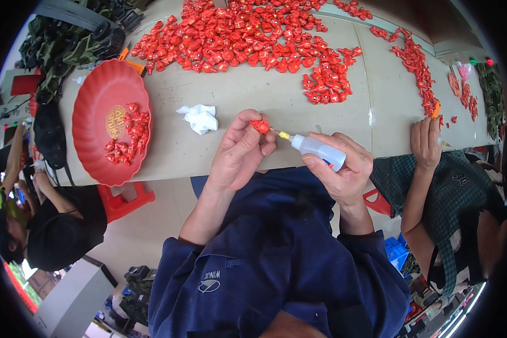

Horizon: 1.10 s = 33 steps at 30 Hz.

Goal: The person applies glue from a glue bottle to small red plastic components and assembles them by hand.

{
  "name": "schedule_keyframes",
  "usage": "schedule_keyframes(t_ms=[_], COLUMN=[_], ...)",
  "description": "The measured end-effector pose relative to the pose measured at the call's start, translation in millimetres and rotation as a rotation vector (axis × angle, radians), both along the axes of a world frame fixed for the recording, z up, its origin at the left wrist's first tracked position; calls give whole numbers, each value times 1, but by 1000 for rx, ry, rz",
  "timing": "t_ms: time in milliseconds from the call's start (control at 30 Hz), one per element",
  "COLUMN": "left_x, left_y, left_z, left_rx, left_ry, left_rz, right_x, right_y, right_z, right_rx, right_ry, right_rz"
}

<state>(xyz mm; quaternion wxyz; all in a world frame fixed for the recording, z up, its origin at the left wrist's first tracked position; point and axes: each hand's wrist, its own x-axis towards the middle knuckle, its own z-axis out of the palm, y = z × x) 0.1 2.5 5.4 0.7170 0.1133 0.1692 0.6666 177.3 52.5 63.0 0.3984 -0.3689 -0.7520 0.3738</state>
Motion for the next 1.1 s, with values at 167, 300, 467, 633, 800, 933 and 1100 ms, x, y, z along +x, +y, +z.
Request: schedule_keyframes(t_ms=[167,300,467,633,800,933,1100], left_x=[-1,-1,0,-1,0,4,5], left_y=[0,0,0,-6,-17,-17,-14], left_z=[-1,-3,-4,4,9,10,7], left_rx=[18,16,12,-15,-79,-75,-111], left_ry=[8,17,43,3,52,68,81], left_rz=[14,19,29,21,-1,-32,-51], right_x=[0,0,1,-2,-13,-20,-8], right_y=[-1,-1,0,5,18,18,19], right_z=[-1,-1,-3,-8,-34,-43,-29], right_rx=[-9,-14,-23,-275,-116,-50,-83], right_ry=[17,12,18,134,63,-29,-38], right_rz=[4,11,-2,-85,-142,-198,-190])
